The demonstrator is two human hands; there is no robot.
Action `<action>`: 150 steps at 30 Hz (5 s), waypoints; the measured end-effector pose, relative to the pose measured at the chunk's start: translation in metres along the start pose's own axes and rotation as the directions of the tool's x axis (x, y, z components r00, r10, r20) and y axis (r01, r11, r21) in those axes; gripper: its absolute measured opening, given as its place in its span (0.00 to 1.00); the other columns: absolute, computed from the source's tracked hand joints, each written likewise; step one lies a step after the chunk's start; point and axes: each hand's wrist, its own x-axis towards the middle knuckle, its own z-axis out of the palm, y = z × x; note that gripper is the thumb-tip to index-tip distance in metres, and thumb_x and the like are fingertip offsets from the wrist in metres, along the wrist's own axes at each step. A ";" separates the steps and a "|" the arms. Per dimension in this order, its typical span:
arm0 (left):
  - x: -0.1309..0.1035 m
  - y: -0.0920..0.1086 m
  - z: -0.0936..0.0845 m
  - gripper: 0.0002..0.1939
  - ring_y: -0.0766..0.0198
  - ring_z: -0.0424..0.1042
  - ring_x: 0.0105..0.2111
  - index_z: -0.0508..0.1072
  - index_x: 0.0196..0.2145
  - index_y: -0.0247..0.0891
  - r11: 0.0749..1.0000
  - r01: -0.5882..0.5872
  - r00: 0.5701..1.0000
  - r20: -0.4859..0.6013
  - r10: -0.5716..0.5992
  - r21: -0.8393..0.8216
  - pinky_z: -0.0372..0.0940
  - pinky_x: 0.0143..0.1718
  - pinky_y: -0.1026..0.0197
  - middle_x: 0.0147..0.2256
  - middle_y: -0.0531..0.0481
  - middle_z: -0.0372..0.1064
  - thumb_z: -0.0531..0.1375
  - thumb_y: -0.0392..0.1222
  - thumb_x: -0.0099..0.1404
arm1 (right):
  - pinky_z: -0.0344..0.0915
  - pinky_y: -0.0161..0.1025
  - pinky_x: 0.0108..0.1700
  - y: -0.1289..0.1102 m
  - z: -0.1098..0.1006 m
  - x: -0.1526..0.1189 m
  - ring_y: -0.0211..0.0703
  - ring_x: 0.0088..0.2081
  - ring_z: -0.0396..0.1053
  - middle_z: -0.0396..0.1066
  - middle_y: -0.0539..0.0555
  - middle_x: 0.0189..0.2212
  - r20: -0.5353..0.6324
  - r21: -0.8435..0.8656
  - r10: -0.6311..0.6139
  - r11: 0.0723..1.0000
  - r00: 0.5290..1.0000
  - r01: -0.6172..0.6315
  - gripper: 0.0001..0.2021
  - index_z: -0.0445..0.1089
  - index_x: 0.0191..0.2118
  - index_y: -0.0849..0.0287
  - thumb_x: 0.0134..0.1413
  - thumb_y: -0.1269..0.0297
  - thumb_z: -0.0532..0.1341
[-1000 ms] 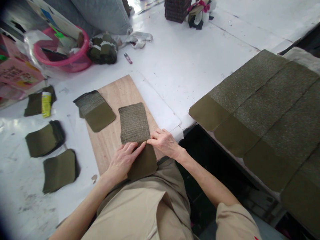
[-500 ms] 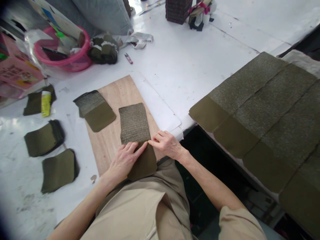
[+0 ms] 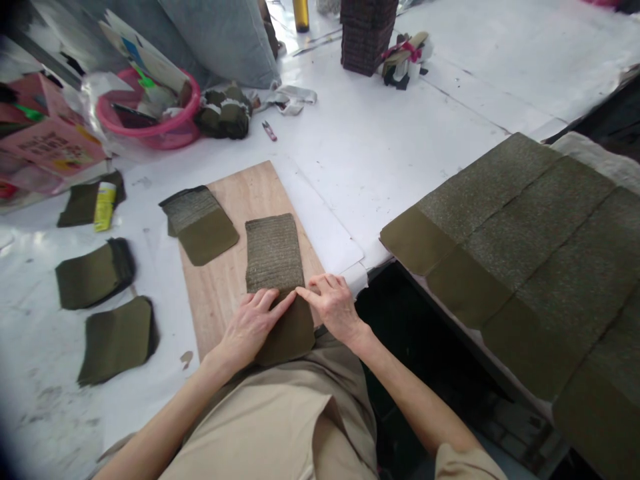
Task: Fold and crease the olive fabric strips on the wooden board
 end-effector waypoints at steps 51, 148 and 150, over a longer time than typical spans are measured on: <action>-0.014 -0.016 -0.002 0.13 0.61 0.69 0.37 0.73 0.40 0.38 0.867 0.101 0.948 -0.216 -0.232 -0.488 0.62 0.42 0.56 0.34 0.48 0.72 0.51 0.43 0.72 | 0.67 0.36 0.37 -0.024 -0.020 0.031 0.40 0.34 0.72 0.73 0.48 0.31 0.316 0.590 0.270 0.695 0.909 -0.411 0.06 0.69 0.37 0.55 0.60 0.60 0.59; -0.020 -0.050 0.009 0.05 0.59 0.63 0.41 0.68 0.33 0.40 0.815 0.212 0.941 -0.111 -0.318 -0.538 0.63 0.41 0.56 0.39 0.49 0.60 0.58 0.42 0.67 | 0.57 0.45 0.49 0.000 0.004 0.041 0.47 0.42 0.65 0.71 0.51 0.31 0.059 0.088 -0.068 0.994 0.996 0.063 0.09 0.68 0.38 0.57 0.57 0.58 0.64; -0.019 -0.052 0.008 0.05 0.59 0.63 0.40 0.69 0.33 0.40 0.808 0.213 0.944 -0.099 -0.315 -0.549 0.63 0.40 0.56 0.38 0.49 0.60 0.58 0.43 0.66 | 0.56 0.45 0.48 0.007 -0.001 0.038 0.47 0.41 0.65 0.71 0.51 0.30 0.074 0.082 -0.052 0.996 0.996 0.045 0.09 0.68 0.36 0.57 0.58 0.57 0.64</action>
